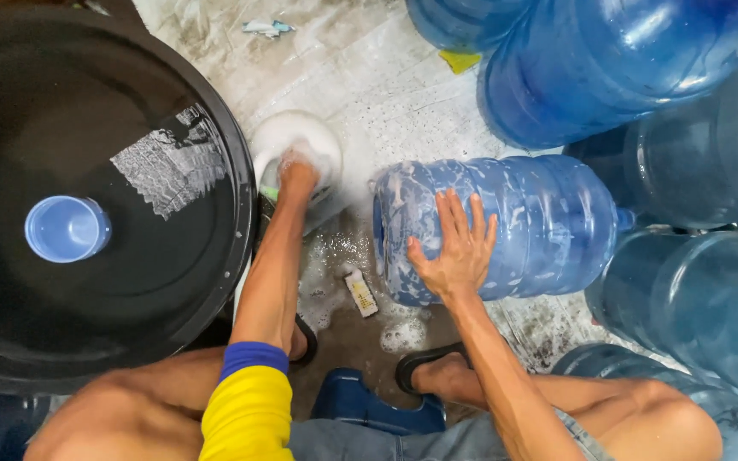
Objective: The person scrubs the exterior of a large blue water jug with a soapy sponge while sitting on the floor. They rotate the jug to clean different sides and then rinse it with water from a nearby hose.
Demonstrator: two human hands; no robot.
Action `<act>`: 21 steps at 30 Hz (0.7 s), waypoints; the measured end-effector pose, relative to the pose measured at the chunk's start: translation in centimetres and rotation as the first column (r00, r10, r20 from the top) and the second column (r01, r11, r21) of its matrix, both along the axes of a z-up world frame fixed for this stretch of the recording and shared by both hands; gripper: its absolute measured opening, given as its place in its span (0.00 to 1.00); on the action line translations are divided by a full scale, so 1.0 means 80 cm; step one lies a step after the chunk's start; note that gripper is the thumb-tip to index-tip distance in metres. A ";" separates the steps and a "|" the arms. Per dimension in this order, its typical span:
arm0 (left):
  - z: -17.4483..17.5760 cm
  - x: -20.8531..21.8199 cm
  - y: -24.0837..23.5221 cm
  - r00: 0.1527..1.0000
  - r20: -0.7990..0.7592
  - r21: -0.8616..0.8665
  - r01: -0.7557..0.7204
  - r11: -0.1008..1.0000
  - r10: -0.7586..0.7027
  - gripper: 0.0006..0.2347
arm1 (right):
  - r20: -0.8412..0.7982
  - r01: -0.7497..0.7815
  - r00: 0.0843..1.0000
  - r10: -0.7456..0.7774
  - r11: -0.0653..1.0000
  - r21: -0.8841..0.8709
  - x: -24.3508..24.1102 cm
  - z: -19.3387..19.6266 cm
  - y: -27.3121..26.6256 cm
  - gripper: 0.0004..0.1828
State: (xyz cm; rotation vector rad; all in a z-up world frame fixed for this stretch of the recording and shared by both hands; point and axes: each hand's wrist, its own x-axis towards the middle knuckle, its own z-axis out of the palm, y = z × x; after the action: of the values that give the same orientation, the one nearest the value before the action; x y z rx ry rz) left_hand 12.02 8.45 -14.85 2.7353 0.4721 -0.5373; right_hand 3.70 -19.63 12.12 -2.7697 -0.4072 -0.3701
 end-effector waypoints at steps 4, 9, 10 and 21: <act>0.253 0.005 -0.024 0.826 -0.150 -0.327 -0.560 0.762 0.543 0.17 | 0.056 -0.011 0.998 0.011 1.000 0.003 -0.006 -0.002 -0.004 0.38; 0.258 0.002 -0.013 0.533 -0.057 -0.459 -0.765 0.452 0.844 0.10 | 0.090 -0.021 0.996 0.020 1.000 0.006 -0.006 -0.008 -0.006 0.38; 0.244 0.001 -0.006 0.513 0.034 -0.574 -0.693 0.436 0.858 0.09 | 0.091 -0.038 0.995 0.038 0.999 -0.001 -0.005 -0.009 -0.007 0.38; 0.235 -0.159 -0.243 0.408 0.364 -0.876 -0.154 0.456 0.837 0.08 | 0.011 -0.061 0.998 0.061 0.998 -0.008 0.000 0.002 -0.006 0.37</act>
State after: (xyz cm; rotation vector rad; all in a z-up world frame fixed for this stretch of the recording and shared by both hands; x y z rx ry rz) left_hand -0.69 -10.96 3.93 1.5296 0.6886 0.5887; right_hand 3.68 -20.10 12.27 -2.7561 -0.4961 -0.3708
